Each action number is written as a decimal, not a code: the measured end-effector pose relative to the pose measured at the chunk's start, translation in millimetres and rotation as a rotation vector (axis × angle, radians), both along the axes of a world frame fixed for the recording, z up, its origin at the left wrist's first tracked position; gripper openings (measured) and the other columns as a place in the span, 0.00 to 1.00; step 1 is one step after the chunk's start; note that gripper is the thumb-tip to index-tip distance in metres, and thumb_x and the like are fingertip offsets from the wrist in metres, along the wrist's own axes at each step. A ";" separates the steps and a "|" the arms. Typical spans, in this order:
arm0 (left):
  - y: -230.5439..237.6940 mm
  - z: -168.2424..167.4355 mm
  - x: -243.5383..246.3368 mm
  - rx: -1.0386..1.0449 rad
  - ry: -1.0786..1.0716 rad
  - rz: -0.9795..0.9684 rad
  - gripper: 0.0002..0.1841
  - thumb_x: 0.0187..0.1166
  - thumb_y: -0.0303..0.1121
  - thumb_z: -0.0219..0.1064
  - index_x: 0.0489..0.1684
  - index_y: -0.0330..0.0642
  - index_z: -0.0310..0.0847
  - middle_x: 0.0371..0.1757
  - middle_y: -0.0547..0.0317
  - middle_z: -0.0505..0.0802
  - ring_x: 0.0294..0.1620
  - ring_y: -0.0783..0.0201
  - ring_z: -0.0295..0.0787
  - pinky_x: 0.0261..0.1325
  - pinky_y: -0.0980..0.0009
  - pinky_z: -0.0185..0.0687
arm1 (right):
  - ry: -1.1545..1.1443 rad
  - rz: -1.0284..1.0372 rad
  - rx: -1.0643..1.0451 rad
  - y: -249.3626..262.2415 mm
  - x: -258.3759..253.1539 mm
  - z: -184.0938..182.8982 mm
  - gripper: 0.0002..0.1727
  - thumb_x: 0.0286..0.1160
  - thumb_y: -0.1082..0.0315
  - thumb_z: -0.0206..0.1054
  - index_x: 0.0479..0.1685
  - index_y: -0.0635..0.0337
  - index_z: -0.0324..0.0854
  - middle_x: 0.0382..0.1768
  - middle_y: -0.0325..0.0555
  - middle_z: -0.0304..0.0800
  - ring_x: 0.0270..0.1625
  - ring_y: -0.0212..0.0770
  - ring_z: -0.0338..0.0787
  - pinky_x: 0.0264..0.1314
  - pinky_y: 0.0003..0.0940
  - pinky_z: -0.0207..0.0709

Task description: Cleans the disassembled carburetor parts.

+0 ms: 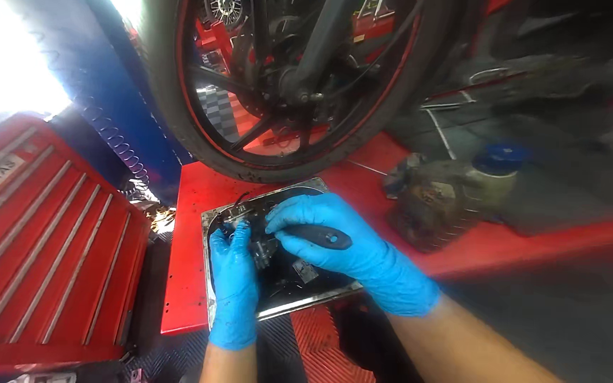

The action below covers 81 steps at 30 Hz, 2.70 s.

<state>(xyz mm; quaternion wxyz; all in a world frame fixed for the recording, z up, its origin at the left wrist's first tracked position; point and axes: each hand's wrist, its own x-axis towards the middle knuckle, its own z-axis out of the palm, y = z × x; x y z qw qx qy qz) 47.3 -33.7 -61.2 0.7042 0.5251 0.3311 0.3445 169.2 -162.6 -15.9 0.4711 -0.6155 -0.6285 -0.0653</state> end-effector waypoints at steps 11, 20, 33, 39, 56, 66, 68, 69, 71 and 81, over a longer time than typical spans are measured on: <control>-1.0 -0.6 5.2 0.091 0.051 0.105 0.30 0.77 0.42 0.75 0.77 0.46 0.69 0.65 0.51 0.87 0.62 0.57 0.87 0.62 0.54 0.86 | 0.123 -0.215 0.007 10.6 -1.9 -3.2 0.08 0.65 0.67 0.72 0.39 0.49 0.95 0.39 0.32 0.97 0.42 0.26 0.93 0.46 0.31 0.90; 1.8 4.4 -5.8 0.203 0.050 0.102 0.30 0.75 0.38 0.77 0.76 0.46 0.69 0.62 0.53 0.88 0.60 0.61 0.88 0.61 0.59 0.87 | 0.586 -0.223 -0.069 2.4 4.2 5.9 0.04 0.70 0.69 0.76 0.38 0.51 0.95 0.34 0.34 0.97 0.33 0.32 0.94 0.37 0.32 0.93; 39.2 15.5 -19.7 0.160 -0.109 0.245 0.25 0.76 0.31 0.74 0.70 0.41 0.71 0.58 0.52 0.87 0.56 0.61 0.88 0.59 0.61 0.88 | 0.350 -0.475 -1.004 58.1 -3.8 -50.0 0.15 0.75 0.51 0.68 0.25 0.48 0.84 0.23 0.42 0.84 0.30 0.46 0.86 0.31 0.54 0.78; 40.2 15.3 -21.5 0.116 -0.096 0.211 0.25 0.75 0.33 0.76 0.70 0.44 0.72 0.56 0.53 0.88 0.53 0.61 0.89 0.55 0.61 0.89 | 0.626 -0.287 -0.842 55.1 -9.2 -46.2 0.06 0.75 0.58 0.75 0.40 0.47 0.93 0.23 0.41 0.92 0.22 0.39 0.90 0.28 0.41 0.87; 44.2 19.5 -36.3 0.087 -0.139 0.195 0.29 0.77 0.41 0.74 0.76 0.50 0.68 0.61 0.56 0.88 0.56 0.63 0.89 0.55 0.62 0.88 | 0.105 0.100 -0.770 40.6 1.5 -53.7 0.09 0.75 0.61 0.74 0.48 0.39 0.97 0.47 0.25 0.98 0.47 0.23 0.94 0.54 0.30 0.91; 51.8 20.6 -35.2 0.036 -0.106 0.174 0.30 0.76 0.43 0.75 0.75 0.51 0.69 0.61 0.55 0.88 0.56 0.62 0.89 0.55 0.60 0.88 | 0.891 -0.284 -0.771 71.7 26.9 -52.8 0.10 0.85 0.68 0.67 0.52 0.64 0.90 0.34 0.56 0.96 0.31 0.48 0.97 0.37 0.42 0.94; 52.0 20.7 -35.9 0.027 -0.099 0.172 0.30 0.76 0.43 0.76 0.75 0.50 0.69 0.59 0.55 0.89 0.54 0.62 0.89 0.52 0.59 0.89 | 0.949 -0.350 -0.760 78.7 33.4 -57.4 0.09 0.84 0.68 0.67 0.50 0.65 0.88 0.34 0.56 0.95 0.31 0.48 0.96 0.36 0.42 0.93; 51.5 20.7 -36.5 0.019 -0.097 0.169 0.29 0.76 0.43 0.75 0.75 0.51 0.69 0.58 0.55 0.89 0.52 0.61 0.89 0.50 0.59 0.89 | 0.930 -0.395 -0.769 81.9 33.7 -62.8 0.08 0.81 0.69 0.69 0.47 0.65 0.87 0.31 0.55 0.94 0.28 0.47 0.95 0.34 0.41 0.93; 51.2 21.6 -37.7 0.007 -0.089 0.161 0.29 0.75 0.44 0.76 0.75 0.52 0.70 0.58 0.55 0.89 0.51 0.61 0.90 0.50 0.60 0.88 | 0.859 -0.422 -0.771 88.1 30.3 -61.1 0.06 0.79 0.69 0.71 0.44 0.64 0.88 0.30 0.54 0.94 0.27 0.47 0.94 0.33 0.42 0.93; 52.8 19.8 -45.1 -0.001 -0.105 0.160 0.30 0.75 0.46 0.76 0.75 0.54 0.70 0.59 0.56 0.89 0.53 0.61 0.90 0.51 0.59 0.89 | 0.134 -0.293 -0.681 81.0 18.5 -59.6 0.03 0.72 0.58 0.75 0.36 0.42 0.93 0.28 0.31 0.95 0.30 0.32 0.93 0.38 0.44 0.92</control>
